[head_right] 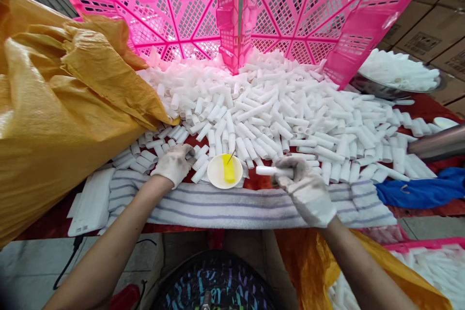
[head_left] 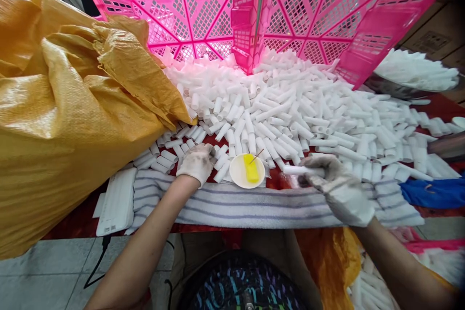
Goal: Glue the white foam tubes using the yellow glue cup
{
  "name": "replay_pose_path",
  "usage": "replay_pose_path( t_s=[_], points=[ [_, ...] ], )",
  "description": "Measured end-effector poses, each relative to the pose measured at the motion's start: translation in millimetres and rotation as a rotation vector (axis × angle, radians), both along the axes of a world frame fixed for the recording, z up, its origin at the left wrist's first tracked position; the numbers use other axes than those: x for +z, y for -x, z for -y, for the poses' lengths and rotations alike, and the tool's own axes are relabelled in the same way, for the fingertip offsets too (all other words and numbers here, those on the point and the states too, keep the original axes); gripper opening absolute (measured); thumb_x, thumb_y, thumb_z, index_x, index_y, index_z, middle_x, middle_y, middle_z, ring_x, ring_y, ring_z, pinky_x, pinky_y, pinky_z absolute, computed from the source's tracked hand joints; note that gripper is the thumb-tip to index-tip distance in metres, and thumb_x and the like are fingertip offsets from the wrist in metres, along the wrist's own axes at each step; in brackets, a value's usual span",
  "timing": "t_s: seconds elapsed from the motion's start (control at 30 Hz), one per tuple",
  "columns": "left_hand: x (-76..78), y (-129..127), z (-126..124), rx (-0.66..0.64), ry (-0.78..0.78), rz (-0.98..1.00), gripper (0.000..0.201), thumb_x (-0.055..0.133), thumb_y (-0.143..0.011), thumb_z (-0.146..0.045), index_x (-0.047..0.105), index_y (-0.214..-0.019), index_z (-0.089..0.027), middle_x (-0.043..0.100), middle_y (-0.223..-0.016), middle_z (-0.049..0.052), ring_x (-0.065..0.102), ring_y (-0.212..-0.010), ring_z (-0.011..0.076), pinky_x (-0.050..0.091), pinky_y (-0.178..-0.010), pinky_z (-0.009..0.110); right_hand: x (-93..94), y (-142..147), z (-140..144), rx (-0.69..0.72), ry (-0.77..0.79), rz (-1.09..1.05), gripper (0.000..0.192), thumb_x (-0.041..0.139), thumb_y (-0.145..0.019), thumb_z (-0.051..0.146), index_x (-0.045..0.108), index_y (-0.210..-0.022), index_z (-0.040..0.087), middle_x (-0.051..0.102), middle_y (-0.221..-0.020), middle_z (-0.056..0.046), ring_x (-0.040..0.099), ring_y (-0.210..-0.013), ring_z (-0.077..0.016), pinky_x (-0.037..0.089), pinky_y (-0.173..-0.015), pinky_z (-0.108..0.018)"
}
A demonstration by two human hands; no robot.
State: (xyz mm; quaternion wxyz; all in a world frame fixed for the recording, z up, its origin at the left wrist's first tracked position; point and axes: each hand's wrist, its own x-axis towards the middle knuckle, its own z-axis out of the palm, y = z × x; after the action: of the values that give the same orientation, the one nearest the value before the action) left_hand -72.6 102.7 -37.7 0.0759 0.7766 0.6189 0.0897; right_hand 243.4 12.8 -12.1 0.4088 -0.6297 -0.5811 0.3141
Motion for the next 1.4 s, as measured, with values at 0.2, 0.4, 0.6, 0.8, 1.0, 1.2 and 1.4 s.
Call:
replay_pose_path(
  t_s=[0.2, 0.4, 0.6, 0.8, 1.0, 1.2, 1.4],
  points=[
    [3.4, 1, -1, 0.127, 0.071, 0.054, 0.037, 0.059, -0.079, -0.03, 0.058, -0.114, -0.019, 0.064, -0.102, 0.009, 0.059, -0.094, 0.0239, 0.045, -0.083, 0.033, -13.0, 61, -24, 0.134, 0.382, -0.528, 0.057, 0.058, -0.079, 0.054, 0.049, -0.116, 0.012, 0.065, -0.074, -0.006, 0.061, -0.055, -0.0143, 0.048, -0.048, -0.024],
    [2.9, 8, 6, 0.072, -0.041, 0.123, 0.033, 0.056, -0.079, -0.024, 0.066, -0.111, -0.023, 0.062, -0.103, 0.01, 0.055, -0.101, 0.0264, 0.043, -0.09, 0.037, -37.3, 67, -32, 0.077, 0.166, -0.208, 0.034, 0.062, -0.078, 0.048, 0.064, -0.092, 0.016, 0.066, -0.091, -0.006, 0.062, -0.079, -0.0151, 0.053, -0.074, -0.028],
    [5.8, 3, 23, 0.237, 0.14, 0.87, 0.036, 0.061, -0.076, -0.038, 0.06, -0.105, -0.017, 0.065, -0.1, 0.005, 0.06, -0.092, 0.0181, 0.047, -0.087, 0.03, -42.5, 66, -16, 0.153, -0.011, -0.181, 0.033, 0.066, -0.076, 0.045, 0.065, -0.098, 0.02, 0.065, -0.097, -0.006, 0.062, -0.089, -0.0183, 0.053, -0.083, -0.033],
    [13.1, -4, 41, 0.315, 0.334, 1.135, 0.038, 0.071, -0.064, -0.031, 0.051, -0.093, -0.016, 0.059, -0.083, -0.001, 0.059, -0.072, 0.0122, 0.049, -0.067, 0.024, -44.9, 66, -13, 0.17, -0.071, -0.176, 0.026, 0.067, -0.074, 0.042, 0.067, -0.088, 0.02, 0.065, -0.092, -0.006, 0.063, -0.087, -0.0195, 0.054, -0.084, -0.036],
    [10.0, -11, 57, 0.238, 0.393, 1.036, 0.026, 0.061, -0.075, -0.03, 0.047, -0.094, -0.018, 0.056, -0.082, -0.001, 0.056, -0.069, 0.0103, 0.047, -0.065, 0.023, -35.8, 70, -12, 0.124, 0.011, -0.174, 0.036, 0.069, -0.071, 0.044, 0.066, -0.097, 0.02, 0.065, -0.1, -0.007, 0.061, -0.094, -0.0207, 0.051, -0.09, -0.037],
    [22.6, -19, 69, 0.157, 0.536, 1.198, 0.037, 0.06, -0.076, -0.028, 0.046, -0.108, -0.018, 0.056, -0.094, 0.002, 0.055, -0.067, 0.008, 0.047, -0.068, 0.023, -14.9, 77, -6, 0.164, 0.26, -0.388, 0.043, 0.072, -0.064, 0.046, 0.044, -0.051, 0.017, 0.042, -0.053, 0.003, 0.04, -0.049, -0.0069, 0.039, -0.046, -0.022],
    [33.1, -29, 87, 0.088, 0.749, 1.306, 0.044, 0.066, -0.075, -0.032, 0.049, -0.112, -0.015, 0.058, -0.087, 0.003, 0.054, -0.067, 0.0088, 0.045, -0.064, 0.023, -5.9, 64, 12, -0.06, 0.201, -0.471, 0.042, 0.072, -0.066, 0.048, 0.06, -0.094, 0.019, 0.06, -0.079, -0.003, 0.052, -0.062, -0.0101, 0.041, -0.051, -0.021]
  ],
)
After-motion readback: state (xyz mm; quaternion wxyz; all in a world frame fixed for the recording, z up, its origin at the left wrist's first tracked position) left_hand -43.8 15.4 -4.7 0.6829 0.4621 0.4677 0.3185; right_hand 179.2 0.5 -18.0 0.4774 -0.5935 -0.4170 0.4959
